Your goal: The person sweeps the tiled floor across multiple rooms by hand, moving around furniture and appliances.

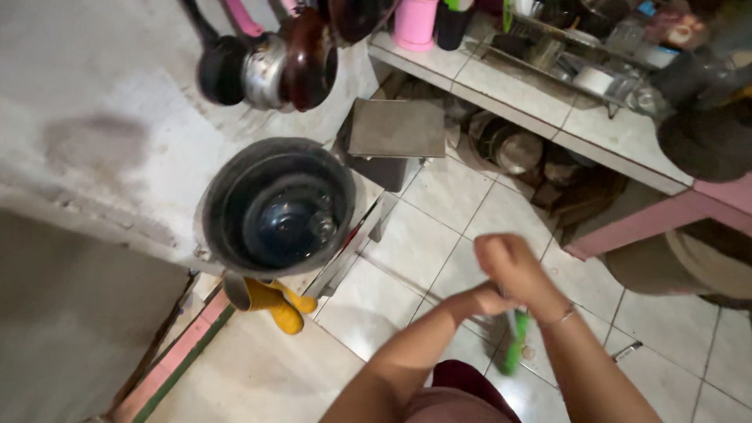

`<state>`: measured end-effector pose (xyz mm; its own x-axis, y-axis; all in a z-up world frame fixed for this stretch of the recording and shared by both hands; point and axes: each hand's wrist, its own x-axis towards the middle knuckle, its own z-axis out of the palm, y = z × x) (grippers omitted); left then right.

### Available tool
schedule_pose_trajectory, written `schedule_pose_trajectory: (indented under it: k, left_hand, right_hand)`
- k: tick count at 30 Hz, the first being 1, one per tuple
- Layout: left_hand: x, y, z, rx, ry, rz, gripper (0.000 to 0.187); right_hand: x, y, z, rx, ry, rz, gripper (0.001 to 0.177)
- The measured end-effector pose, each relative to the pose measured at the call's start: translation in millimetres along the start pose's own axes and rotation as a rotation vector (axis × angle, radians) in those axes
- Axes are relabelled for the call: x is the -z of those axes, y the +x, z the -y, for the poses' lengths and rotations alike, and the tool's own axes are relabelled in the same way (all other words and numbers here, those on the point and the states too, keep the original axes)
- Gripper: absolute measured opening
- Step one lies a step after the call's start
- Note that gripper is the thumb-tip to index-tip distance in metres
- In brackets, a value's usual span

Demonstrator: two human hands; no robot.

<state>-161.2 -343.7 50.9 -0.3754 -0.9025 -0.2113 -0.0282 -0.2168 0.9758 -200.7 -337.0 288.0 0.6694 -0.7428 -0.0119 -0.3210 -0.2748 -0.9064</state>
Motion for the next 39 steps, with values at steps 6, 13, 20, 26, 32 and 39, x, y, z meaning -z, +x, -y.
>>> schedule_pose_trajectory:
  k: [6,13,20,26,32,39]
  left_hand:
    - [1,18,-70,-0.055,0.100,0.084,0.062]
    - [89,47,-117,-0.346,0.438,-0.127,0.053]
    - [217,99,-63,-0.219,0.601,-0.594,0.023]
    - [265,89,9,0.165,0.607,-0.970,0.028]
    - [230,93,0,0.183,0.531,-0.990,0.034]
    - [210,158,-17,0.138,0.622,-0.734,0.032]
  right_hand:
    - [43,10,3,-0.012,0.006,-0.089,0.041]
    - [100,43,26,0.287,0.232,-0.300,0.047]
    - [94,125,-33,0.420,0.819,-0.237,0.041]
    - [34,165,-97,0.417,0.459,0.006,0.025]
    - [67,184,-118,0.398,0.368,0.048,0.022]
    - [146,196,-100,0.333,0.319,0.088,0.041]
